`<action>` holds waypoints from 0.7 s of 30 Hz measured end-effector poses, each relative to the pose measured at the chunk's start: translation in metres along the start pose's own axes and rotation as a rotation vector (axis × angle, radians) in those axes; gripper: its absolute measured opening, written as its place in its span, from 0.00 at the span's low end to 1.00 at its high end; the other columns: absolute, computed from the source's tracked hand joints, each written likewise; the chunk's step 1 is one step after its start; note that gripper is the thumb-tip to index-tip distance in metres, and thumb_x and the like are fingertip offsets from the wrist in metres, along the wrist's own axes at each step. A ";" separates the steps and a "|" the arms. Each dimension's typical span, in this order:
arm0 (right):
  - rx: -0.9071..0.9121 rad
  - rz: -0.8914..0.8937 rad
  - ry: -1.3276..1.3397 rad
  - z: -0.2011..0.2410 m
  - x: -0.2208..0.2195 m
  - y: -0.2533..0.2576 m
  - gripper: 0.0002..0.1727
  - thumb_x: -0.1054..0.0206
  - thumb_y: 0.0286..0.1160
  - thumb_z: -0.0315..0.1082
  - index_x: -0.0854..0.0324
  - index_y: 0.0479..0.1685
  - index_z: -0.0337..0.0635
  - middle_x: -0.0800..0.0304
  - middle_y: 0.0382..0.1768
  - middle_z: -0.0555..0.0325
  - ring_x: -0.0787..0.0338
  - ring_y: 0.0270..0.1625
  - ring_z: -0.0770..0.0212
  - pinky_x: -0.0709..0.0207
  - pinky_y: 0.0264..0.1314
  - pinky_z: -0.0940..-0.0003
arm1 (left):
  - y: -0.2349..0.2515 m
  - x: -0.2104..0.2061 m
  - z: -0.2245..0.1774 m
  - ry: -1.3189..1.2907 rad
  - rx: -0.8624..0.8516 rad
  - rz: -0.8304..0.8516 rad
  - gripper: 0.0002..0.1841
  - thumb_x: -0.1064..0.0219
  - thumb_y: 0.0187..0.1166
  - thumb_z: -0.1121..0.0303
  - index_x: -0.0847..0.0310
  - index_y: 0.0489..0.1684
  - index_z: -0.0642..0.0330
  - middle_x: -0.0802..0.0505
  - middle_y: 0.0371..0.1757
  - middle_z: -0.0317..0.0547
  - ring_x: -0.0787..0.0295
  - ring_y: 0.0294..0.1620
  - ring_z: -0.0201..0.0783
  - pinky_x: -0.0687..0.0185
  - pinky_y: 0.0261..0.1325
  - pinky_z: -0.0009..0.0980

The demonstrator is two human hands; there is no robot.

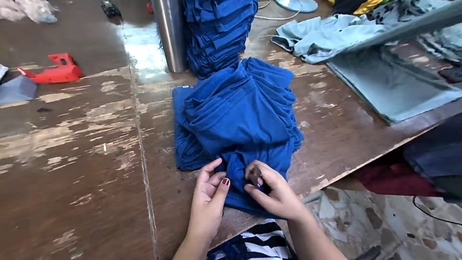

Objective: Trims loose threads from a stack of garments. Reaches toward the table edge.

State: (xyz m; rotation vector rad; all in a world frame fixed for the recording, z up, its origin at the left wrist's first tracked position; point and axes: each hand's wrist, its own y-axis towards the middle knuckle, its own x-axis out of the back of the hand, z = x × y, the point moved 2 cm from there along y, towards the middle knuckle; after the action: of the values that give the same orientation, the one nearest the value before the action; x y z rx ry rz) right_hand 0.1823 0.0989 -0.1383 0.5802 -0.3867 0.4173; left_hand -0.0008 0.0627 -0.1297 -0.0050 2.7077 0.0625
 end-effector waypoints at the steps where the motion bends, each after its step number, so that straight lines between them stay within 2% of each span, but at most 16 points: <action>1: 0.003 -0.005 0.023 0.003 0.002 -0.002 0.12 0.37 0.81 0.37 0.25 0.40 0.35 0.20 0.41 0.53 0.22 0.47 0.73 0.28 0.52 0.83 | -0.001 0.000 0.001 -0.061 -0.030 0.040 0.27 0.37 0.80 0.79 0.41 0.78 0.69 0.06 0.54 0.41 0.07 0.55 0.34 0.13 0.65 0.35; 3: -0.009 -0.017 0.001 0.008 0.005 -0.006 0.19 0.40 0.86 0.47 0.26 0.40 0.36 0.22 0.42 0.54 0.23 0.48 0.74 0.29 0.54 0.83 | 0.000 -0.002 0.004 -0.086 -0.111 0.092 0.29 0.28 0.73 0.80 0.33 0.75 0.65 0.05 0.58 0.41 0.07 0.58 0.36 0.13 0.67 0.36; 5: -0.027 -0.003 -0.063 0.010 0.005 -0.010 0.22 0.44 0.89 0.51 0.27 0.40 0.37 0.23 0.43 0.53 0.22 0.49 0.70 0.27 0.55 0.79 | -0.001 -0.005 0.007 -0.025 -0.164 0.052 0.29 0.24 0.65 0.85 0.22 0.70 0.65 0.05 0.58 0.41 0.06 0.56 0.35 0.11 0.65 0.34; 6: -0.037 0.009 -0.093 0.010 0.005 -0.013 0.23 0.46 0.90 0.51 0.26 0.40 0.37 0.22 0.43 0.52 0.22 0.48 0.69 0.26 0.54 0.78 | -0.001 -0.007 0.008 0.009 -0.178 0.013 0.26 0.25 0.64 0.86 0.17 0.66 0.66 0.04 0.55 0.40 0.05 0.53 0.33 0.09 0.62 0.32; 8: -0.056 0.020 -0.144 0.009 0.003 -0.018 0.22 0.45 0.89 0.50 0.23 0.40 0.37 0.19 0.44 0.51 0.19 0.48 0.67 0.24 0.54 0.76 | -0.003 -0.008 0.009 0.064 -0.197 -0.060 0.16 0.26 0.70 0.83 0.11 0.55 0.62 0.03 0.50 0.35 0.05 0.47 0.27 0.09 0.57 0.26; 11: -0.063 0.020 -0.215 0.010 0.001 -0.022 0.21 0.42 0.87 0.49 0.21 0.37 0.39 0.18 0.44 0.51 0.19 0.48 0.66 0.24 0.53 0.75 | -0.003 -0.006 0.010 0.076 -0.234 -0.120 0.08 0.28 0.75 0.79 0.09 0.45 0.57 0.04 0.44 0.31 0.07 0.43 0.23 0.10 0.53 0.22; 17: -0.087 -0.025 -0.333 0.018 -0.007 -0.020 0.22 0.41 0.86 0.50 0.20 0.34 0.41 0.16 0.43 0.51 0.18 0.48 0.61 0.24 0.51 0.70 | -0.007 -0.007 0.008 0.073 -0.271 -0.109 0.03 0.27 0.75 0.73 0.10 0.40 0.53 0.04 0.49 0.31 0.08 0.48 0.22 0.10 0.53 0.21; 21: -0.120 -0.008 -0.335 0.026 -0.014 -0.014 0.23 0.46 0.88 0.52 0.21 0.33 0.42 0.17 0.45 0.51 0.17 0.50 0.57 0.23 0.50 0.64 | -0.009 -0.006 0.005 0.125 -0.306 -0.084 0.02 0.25 0.74 0.70 0.09 0.39 0.54 0.04 0.50 0.31 0.07 0.49 0.22 0.11 0.54 0.20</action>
State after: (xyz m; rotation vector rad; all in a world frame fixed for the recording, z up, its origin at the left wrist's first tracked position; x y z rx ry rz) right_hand 0.1712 0.0695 -0.1311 0.5343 -0.7247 0.2864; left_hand 0.0069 0.0543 -0.1316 -0.2204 2.7903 0.4643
